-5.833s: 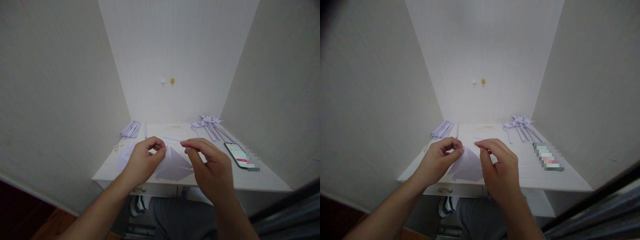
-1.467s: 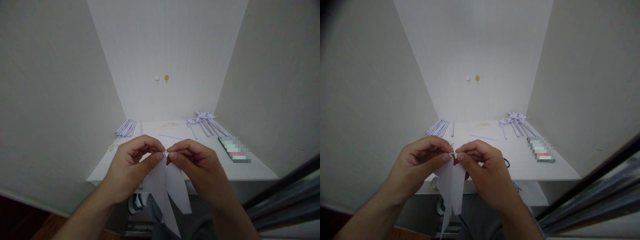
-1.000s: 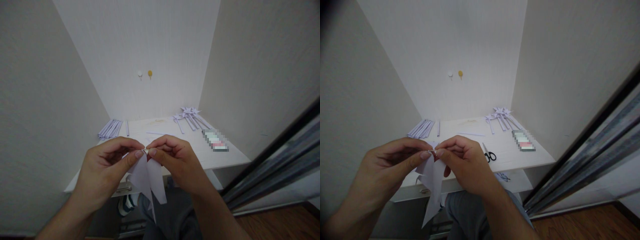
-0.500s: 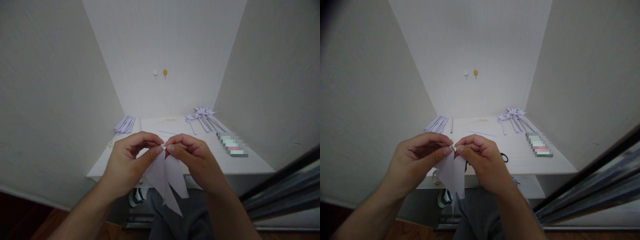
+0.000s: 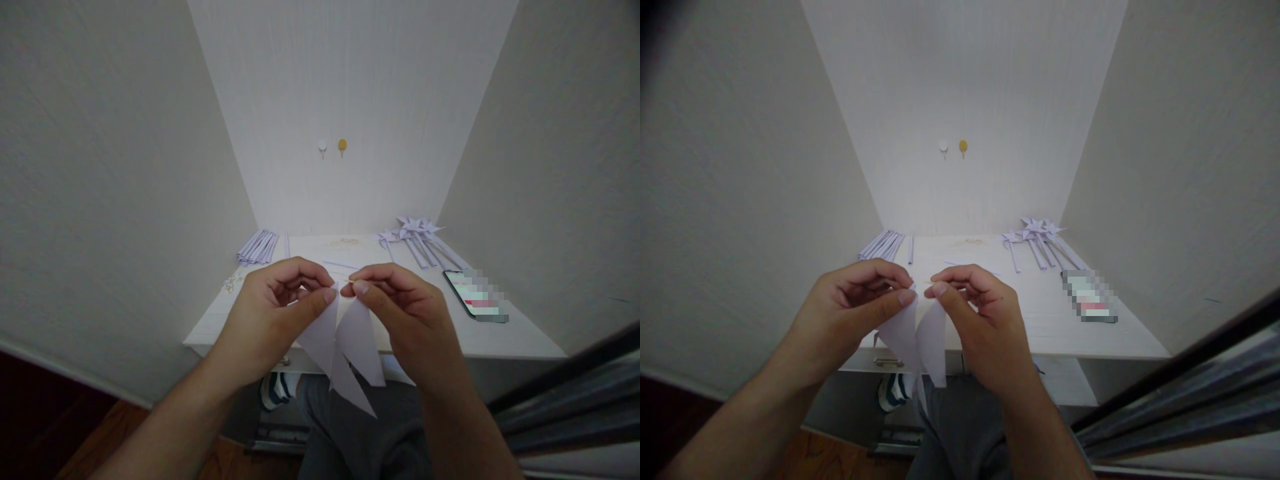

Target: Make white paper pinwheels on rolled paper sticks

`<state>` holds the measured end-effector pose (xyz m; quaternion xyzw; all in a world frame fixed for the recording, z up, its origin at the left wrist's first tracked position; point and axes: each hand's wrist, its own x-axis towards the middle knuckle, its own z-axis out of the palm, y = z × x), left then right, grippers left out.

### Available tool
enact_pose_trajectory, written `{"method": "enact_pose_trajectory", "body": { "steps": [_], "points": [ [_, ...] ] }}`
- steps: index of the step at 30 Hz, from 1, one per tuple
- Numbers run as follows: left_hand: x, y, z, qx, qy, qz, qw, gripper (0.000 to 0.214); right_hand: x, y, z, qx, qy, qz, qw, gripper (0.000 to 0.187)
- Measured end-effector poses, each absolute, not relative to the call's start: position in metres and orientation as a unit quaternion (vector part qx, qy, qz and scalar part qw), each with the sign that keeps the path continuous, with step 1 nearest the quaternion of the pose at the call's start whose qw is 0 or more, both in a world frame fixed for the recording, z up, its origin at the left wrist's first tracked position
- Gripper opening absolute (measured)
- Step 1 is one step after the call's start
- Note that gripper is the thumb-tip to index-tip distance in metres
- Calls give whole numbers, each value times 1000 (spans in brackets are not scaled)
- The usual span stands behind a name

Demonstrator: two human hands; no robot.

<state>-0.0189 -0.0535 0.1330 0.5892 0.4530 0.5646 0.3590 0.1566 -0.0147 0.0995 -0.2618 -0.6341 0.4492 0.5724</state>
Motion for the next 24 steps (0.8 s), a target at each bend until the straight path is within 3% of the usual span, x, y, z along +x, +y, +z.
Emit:
{"method": "enact_pose_trajectory", "body": {
  "steps": [3, 7, 14, 24],
  "points": [
    [-19, -52, 133, 573, 469, 563, 368, 8, 157, -25, 101, -258, -661, 272, 650, 8],
    [-18, -55, 135, 582, 495, 554, 330, 6, 162, -41, 109, -229, -701, 174, 653, 16],
    [-20, -56, 136, 596, 467, 536, 372, 4, 162, -35, 111, -301, -756, 197, 546, 9],
    [-26, -53, 133, 538, 405, 526, 519, 8, 159, -31, 107, -314, -698, 326, 555, 7]
  ]
}}
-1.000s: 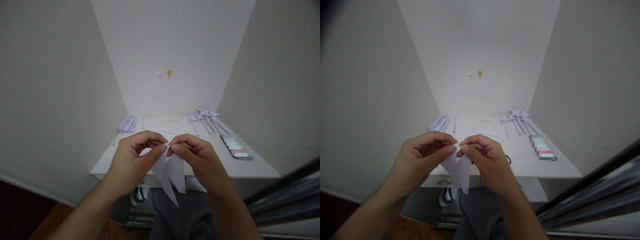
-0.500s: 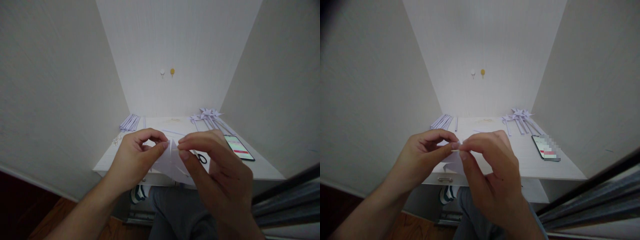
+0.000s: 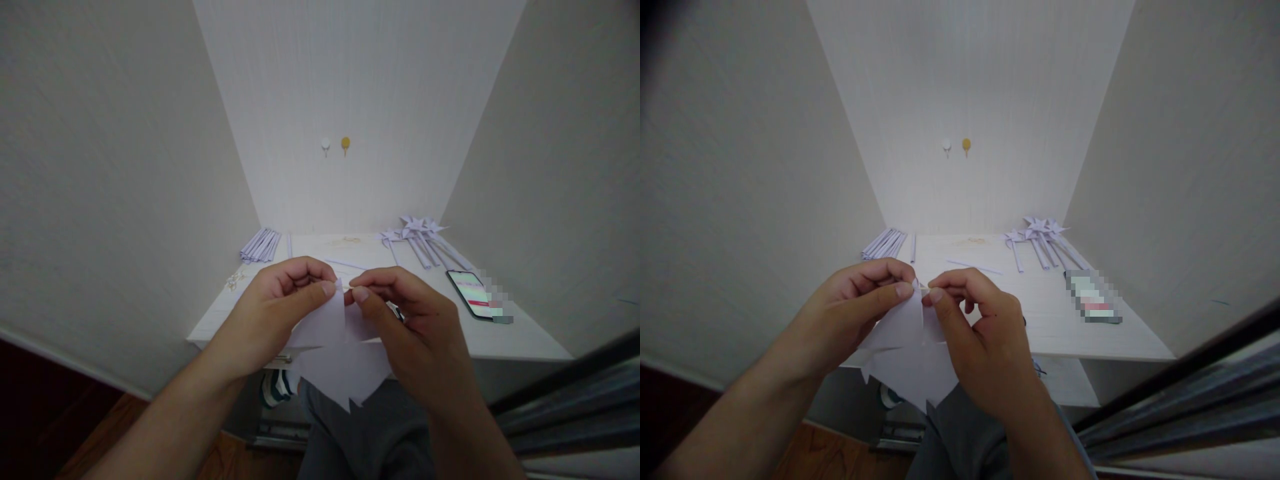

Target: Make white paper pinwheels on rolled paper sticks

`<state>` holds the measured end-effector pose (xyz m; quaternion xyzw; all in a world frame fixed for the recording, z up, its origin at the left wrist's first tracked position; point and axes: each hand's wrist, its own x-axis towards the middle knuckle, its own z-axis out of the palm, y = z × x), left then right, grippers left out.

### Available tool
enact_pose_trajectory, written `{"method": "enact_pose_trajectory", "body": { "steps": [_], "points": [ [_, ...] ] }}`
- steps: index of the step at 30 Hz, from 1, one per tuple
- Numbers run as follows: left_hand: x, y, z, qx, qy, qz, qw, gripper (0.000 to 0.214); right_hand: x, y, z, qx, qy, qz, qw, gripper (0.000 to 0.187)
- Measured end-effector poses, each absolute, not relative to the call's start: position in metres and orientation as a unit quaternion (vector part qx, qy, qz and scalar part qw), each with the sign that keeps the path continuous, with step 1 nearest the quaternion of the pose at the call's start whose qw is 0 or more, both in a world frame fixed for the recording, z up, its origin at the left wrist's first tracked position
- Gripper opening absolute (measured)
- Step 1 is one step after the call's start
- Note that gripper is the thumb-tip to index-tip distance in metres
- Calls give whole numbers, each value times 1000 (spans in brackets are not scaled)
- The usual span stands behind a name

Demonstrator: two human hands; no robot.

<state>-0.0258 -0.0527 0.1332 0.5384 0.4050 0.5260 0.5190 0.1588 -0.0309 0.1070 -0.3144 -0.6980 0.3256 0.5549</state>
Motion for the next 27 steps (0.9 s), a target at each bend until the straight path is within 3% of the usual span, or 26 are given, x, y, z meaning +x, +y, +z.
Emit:
{"method": "enact_pose_trajectory", "body": {
  "steps": [13, 27],
  "points": [
    [-22, -54, 136, 531, 394, 528, 533, 8, 156, -29, 105, -289, -655, 422, 556, 6],
    [-21, -55, 139, 515, 399, 528, 546, 11, 157, -29, 107, -293, -659, 410, 558, 5]
  ]
}}
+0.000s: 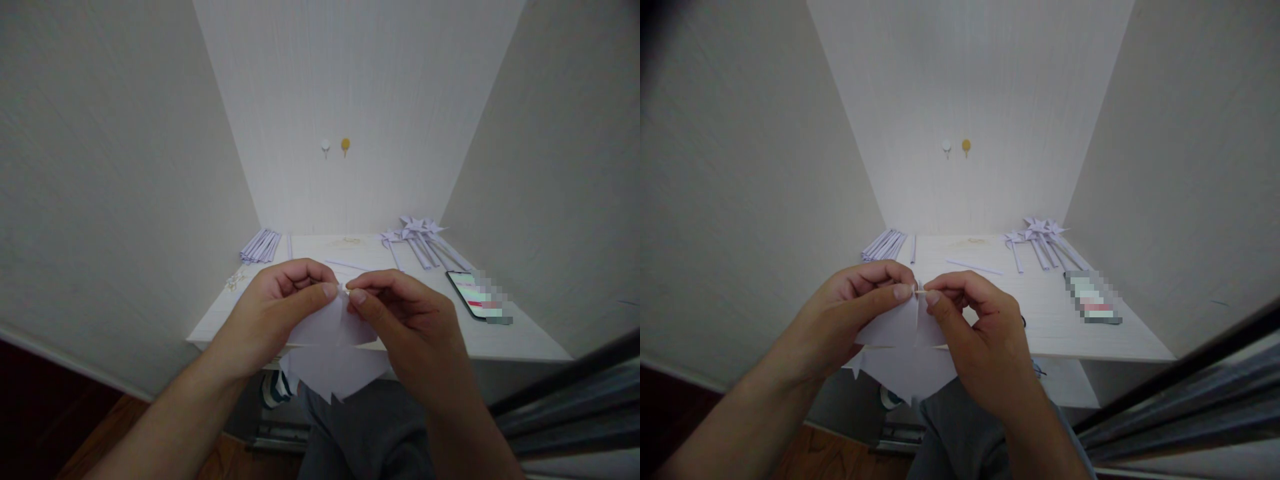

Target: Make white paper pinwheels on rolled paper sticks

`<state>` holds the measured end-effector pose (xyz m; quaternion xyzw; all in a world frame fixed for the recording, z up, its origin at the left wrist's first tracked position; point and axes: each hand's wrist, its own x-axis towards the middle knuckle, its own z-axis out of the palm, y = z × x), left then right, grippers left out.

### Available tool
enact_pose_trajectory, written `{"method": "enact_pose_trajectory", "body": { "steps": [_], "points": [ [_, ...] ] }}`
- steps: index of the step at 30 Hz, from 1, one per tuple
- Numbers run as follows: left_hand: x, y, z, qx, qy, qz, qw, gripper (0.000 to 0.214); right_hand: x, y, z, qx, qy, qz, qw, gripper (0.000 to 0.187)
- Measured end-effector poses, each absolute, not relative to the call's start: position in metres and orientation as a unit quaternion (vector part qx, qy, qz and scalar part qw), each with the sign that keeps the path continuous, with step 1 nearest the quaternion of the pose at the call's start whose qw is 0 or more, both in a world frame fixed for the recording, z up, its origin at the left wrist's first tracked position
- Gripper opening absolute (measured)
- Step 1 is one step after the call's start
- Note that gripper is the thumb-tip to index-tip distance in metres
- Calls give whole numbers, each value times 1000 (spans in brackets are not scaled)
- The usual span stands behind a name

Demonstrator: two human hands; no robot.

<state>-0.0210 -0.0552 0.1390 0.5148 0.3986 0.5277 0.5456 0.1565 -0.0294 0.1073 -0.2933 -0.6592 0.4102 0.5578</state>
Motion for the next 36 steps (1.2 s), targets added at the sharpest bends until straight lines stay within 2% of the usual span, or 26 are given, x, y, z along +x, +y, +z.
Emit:
{"method": "enact_pose_trajectory", "body": {
  "steps": [16, 24, 30, 36],
  "points": [
    [-13, -52, 133, 520, 409, 546, 514, 19, 151, -28, 105, -306, -674, 388, 549, 9],
    [-12, -51, 133, 522, 420, 543, 507, 21, 150, -25, 103, -290, -708, 329, 554, 10],
    [-14, -53, 133, 521, 425, 562, 481, 21, 151, -25, 99, -308, -675, 338, 579, 4],
    [-13, -54, 133, 541, 446, 576, 420, 15, 154, -30, 107, -301, -705, 296, 570, 17]
  ]
}}
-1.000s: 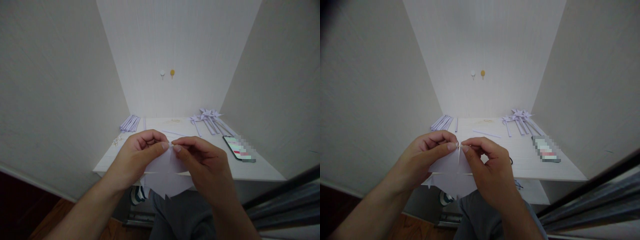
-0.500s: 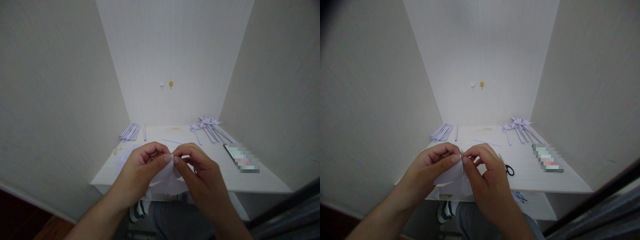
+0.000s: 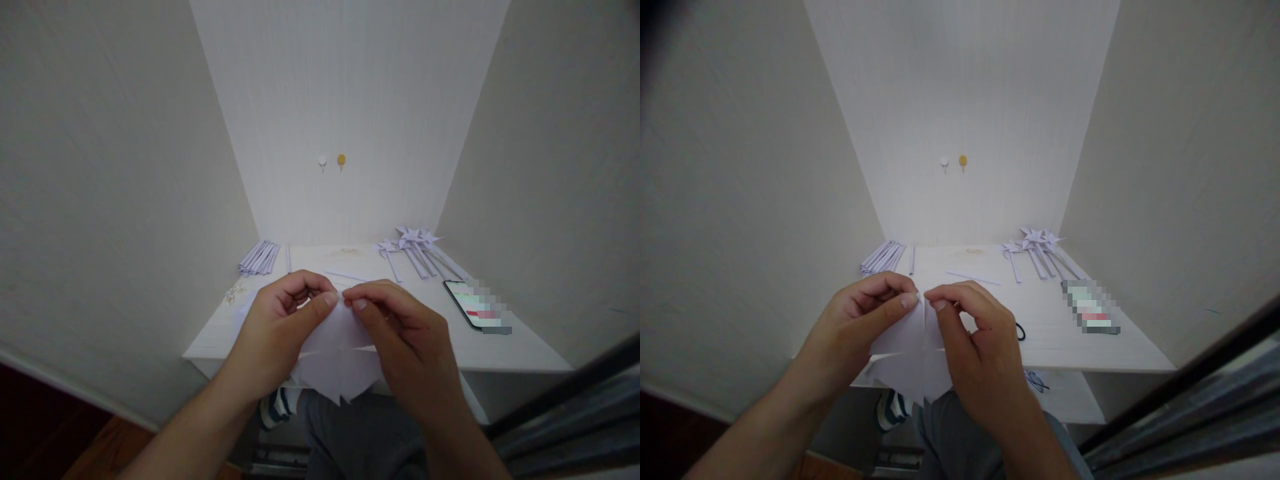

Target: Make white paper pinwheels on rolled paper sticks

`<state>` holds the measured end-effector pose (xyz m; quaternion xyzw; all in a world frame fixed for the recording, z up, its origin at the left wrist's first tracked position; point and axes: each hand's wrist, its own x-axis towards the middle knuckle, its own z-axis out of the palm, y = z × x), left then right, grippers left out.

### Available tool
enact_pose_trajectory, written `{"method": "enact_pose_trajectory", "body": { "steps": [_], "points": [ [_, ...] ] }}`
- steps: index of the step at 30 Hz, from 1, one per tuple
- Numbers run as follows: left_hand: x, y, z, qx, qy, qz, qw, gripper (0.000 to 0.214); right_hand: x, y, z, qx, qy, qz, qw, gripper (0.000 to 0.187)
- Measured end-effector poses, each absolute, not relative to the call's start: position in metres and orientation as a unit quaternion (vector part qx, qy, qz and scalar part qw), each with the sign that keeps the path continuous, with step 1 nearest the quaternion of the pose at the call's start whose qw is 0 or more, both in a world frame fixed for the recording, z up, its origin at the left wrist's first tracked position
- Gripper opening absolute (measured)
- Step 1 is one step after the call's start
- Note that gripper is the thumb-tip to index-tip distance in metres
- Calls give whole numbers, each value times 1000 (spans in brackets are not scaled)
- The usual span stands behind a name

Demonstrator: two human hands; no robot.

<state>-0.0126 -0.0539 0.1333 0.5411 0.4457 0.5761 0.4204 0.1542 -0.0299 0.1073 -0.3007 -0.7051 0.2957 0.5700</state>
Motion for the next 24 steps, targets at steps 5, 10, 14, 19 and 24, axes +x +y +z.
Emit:
{"method": "enact_pose_trajectory", "body": {
  "steps": [5, 10, 14, 19, 24],
  "points": [
    [-7, -54, 133, 567, 470, 564, 374, 13, 151, -29, 107, -331, -700, 278, 569, 8],
    [-4, -52, 133, 581, 486, 544, 361, 13, 150, -27, 106, -353, -697, 274, 561, 10],
    [-5, -52, 134, 608, 502, 517, 333, 10, 150, -26, 107, -361, -694, 275, 559, 10],
    [-8, -53, 132, 620, 506, 486, 352, 10, 151, -26, 107, -357, -708, 269, 547, 11],
    [-10, -55, 133, 662, 508, 453, 314, 9, 152, -27, 107, -352, -715, 273, 539, 11]
  ]
}}
